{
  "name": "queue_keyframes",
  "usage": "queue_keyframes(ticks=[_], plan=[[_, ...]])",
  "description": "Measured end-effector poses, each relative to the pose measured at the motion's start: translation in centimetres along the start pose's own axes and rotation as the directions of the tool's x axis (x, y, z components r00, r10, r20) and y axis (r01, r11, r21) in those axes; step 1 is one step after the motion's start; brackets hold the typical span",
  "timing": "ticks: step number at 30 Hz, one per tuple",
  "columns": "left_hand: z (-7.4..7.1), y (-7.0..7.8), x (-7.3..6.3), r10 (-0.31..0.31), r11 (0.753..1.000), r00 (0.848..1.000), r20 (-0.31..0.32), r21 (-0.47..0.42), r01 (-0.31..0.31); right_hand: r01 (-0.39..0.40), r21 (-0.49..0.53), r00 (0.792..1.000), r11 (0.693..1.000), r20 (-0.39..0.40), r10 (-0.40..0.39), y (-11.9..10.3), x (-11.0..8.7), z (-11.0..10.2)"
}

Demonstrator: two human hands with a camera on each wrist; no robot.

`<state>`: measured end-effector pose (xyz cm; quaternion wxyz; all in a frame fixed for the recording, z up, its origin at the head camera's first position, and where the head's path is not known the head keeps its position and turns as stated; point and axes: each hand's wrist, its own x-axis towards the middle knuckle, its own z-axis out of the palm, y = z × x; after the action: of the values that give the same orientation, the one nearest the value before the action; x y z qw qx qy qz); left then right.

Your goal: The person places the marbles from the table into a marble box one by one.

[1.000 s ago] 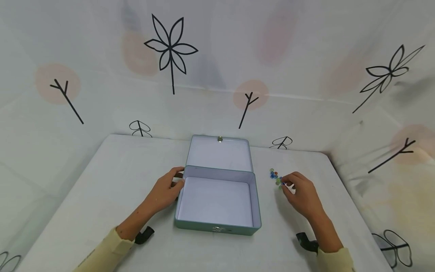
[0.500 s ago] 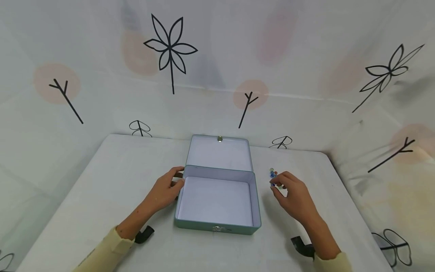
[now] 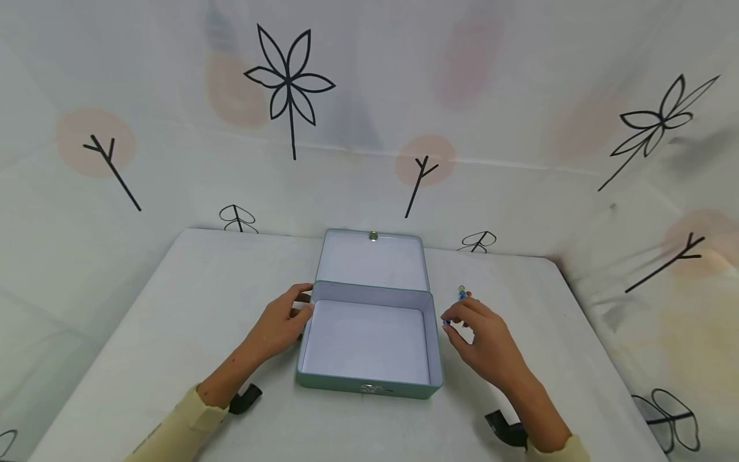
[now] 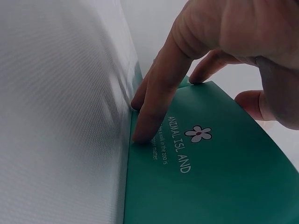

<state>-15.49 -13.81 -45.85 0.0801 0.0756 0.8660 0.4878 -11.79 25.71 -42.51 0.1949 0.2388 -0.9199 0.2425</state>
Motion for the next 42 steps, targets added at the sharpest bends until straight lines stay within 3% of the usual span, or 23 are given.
queue_keyframes(ticks=[15,25,37,42], plan=[[0.0,0.0,0.0,-0.002,1.000,1.000,0.007,0.012,0.002,0.022,0.035,0.998,0.999,0.053,-0.024,-1.6,-0.1,1.0],[0.1,0.0,0.0,-0.001,1.000,1.000,0.007,0.014,0.001,0.048,0.046,0.998,0.998,0.038,-0.050,-1.5,0.0,0.8],[0.0,0.0,0.0,0.007,1.000,1.000,0.008,0.003,-0.007,0.053,0.028,0.998,0.998,-0.036,-0.052,0.5,0.2,0.2],[-0.1,0.0,0.0,0.015,1.000,1.000,0.009,0.002,-0.015,0.017,0.016,0.999,1.000,-0.051,-0.016,1.8,0.2,0.0]])
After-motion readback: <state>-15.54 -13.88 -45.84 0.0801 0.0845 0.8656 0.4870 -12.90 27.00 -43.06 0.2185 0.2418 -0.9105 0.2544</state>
